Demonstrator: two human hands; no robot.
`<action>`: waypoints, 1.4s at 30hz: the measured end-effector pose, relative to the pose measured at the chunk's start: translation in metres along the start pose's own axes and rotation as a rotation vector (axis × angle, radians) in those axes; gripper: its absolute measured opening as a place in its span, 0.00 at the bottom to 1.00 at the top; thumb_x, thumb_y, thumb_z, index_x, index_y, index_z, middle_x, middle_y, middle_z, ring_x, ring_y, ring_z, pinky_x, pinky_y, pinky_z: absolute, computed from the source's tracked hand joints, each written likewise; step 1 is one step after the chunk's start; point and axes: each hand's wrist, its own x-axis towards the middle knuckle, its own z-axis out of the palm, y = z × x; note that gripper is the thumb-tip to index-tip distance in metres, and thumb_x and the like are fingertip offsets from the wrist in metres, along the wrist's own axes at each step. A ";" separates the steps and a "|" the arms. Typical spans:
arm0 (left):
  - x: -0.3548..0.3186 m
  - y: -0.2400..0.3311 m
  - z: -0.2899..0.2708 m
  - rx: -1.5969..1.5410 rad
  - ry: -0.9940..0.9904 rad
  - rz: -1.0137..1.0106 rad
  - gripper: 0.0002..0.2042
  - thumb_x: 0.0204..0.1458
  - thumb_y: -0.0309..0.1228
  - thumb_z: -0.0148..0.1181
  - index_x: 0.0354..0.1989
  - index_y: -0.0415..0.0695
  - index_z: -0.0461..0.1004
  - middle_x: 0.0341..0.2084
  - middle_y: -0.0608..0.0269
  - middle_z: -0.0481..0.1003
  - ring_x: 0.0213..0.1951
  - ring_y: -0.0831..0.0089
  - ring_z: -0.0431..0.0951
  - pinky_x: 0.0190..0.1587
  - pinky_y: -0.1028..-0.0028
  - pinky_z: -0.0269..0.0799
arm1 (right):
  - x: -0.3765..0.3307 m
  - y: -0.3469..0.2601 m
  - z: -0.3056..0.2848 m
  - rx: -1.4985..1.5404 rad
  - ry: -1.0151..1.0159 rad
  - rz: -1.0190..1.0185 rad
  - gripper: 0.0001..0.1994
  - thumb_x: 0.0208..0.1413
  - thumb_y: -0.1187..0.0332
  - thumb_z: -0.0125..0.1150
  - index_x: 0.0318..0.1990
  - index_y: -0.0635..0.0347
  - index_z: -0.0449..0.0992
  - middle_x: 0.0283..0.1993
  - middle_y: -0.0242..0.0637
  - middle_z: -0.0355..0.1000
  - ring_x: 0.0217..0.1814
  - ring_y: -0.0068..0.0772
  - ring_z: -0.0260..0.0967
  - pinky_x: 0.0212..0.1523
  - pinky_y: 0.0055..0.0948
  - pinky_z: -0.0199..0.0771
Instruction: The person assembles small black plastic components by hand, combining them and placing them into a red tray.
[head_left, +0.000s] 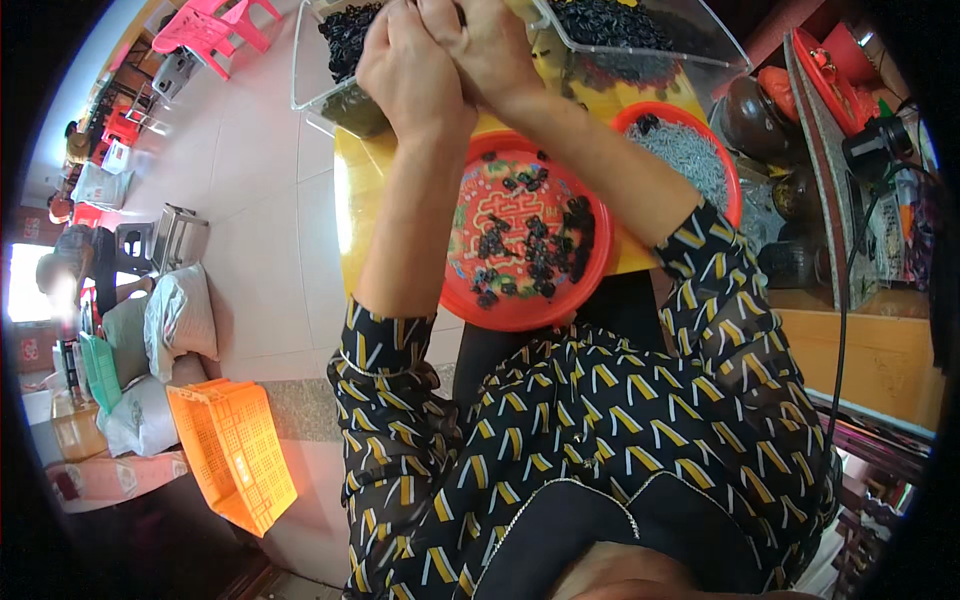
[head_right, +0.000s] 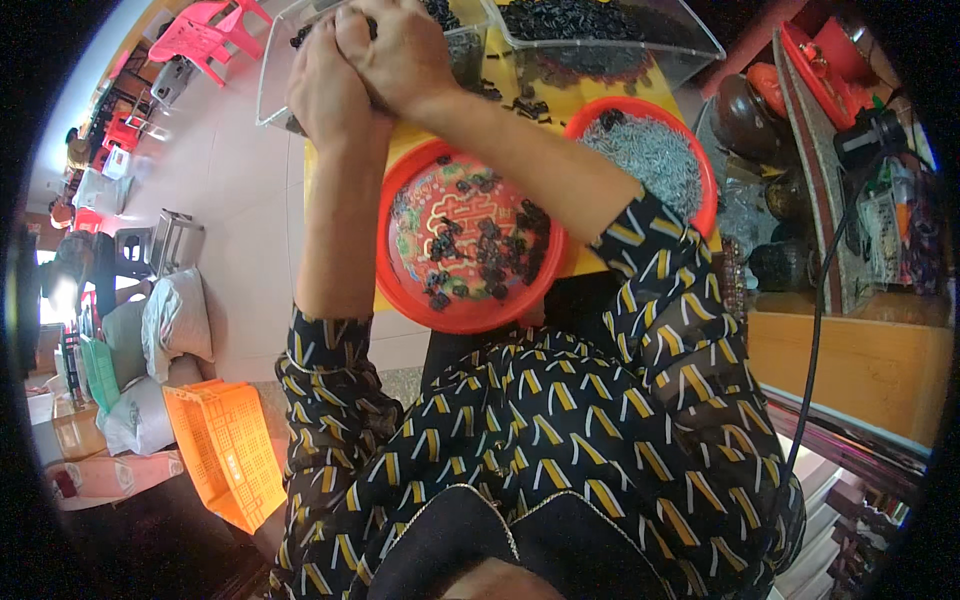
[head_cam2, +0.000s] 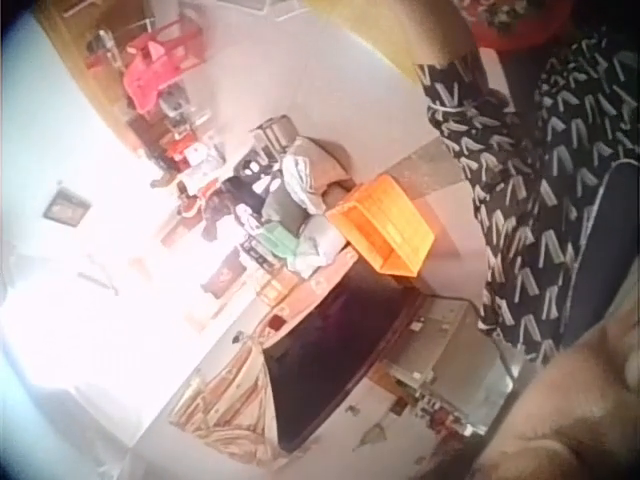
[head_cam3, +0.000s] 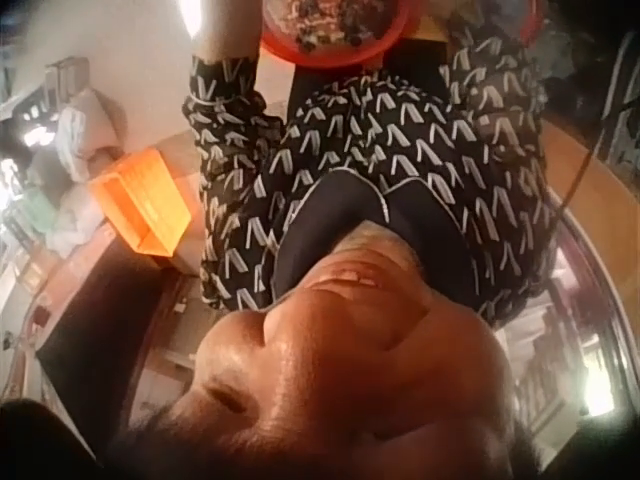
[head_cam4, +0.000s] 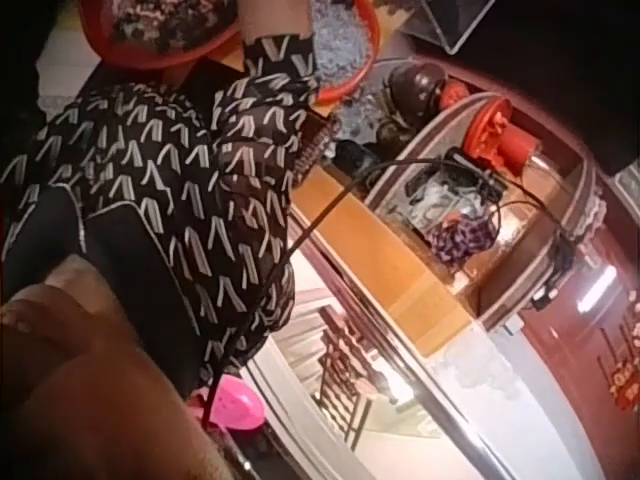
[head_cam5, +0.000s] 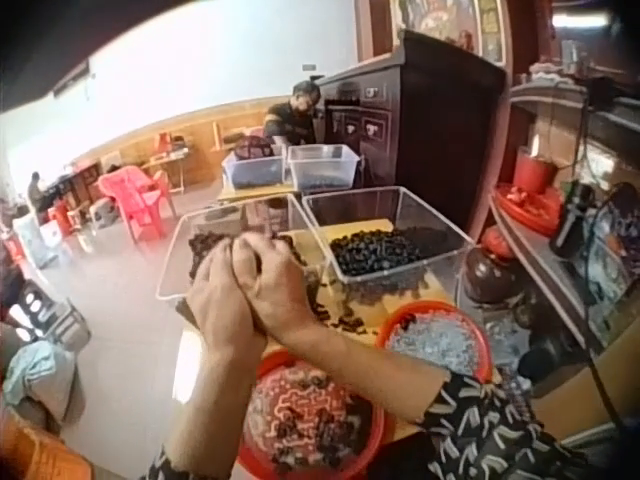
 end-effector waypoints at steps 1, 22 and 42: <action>-0.013 -0.010 -0.007 -0.006 0.003 -0.007 0.10 0.53 0.31 0.46 0.36 0.36 0.70 0.25 0.67 0.71 0.29 0.80 0.69 0.32 0.80 0.66 | -0.019 0.007 -0.003 0.081 0.095 0.051 0.15 0.48 0.54 0.48 0.32 0.54 0.74 0.31 0.47 0.70 0.36 0.49 0.66 0.37 0.39 0.67; -0.148 -0.055 -0.086 0.192 -0.007 -0.330 0.12 0.55 0.28 0.42 0.43 0.35 0.68 0.38 0.60 0.70 0.41 0.76 0.68 0.46 0.78 0.63 | -0.163 -0.003 -0.080 0.228 -0.298 0.439 0.12 0.48 0.70 0.48 0.39 0.65 0.69 0.38 0.48 0.67 0.43 0.44 0.64 0.45 0.33 0.63; -0.165 -0.018 -0.108 1.112 -0.858 0.176 0.14 0.36 0.23 0.59 0.36 0.40 0.72 0.48 0.46 0.63 0.52 0.44 0.58 0.51 0.55 0.55 | -0.144 0.020 -0.138 -0.129 -0.623 0.188 0.07 0.39 0.81 0.47 0.26 0.67 0.72 0.39 0.42 0.68 0.47 0.42 0.63 0.47 0.31 0.63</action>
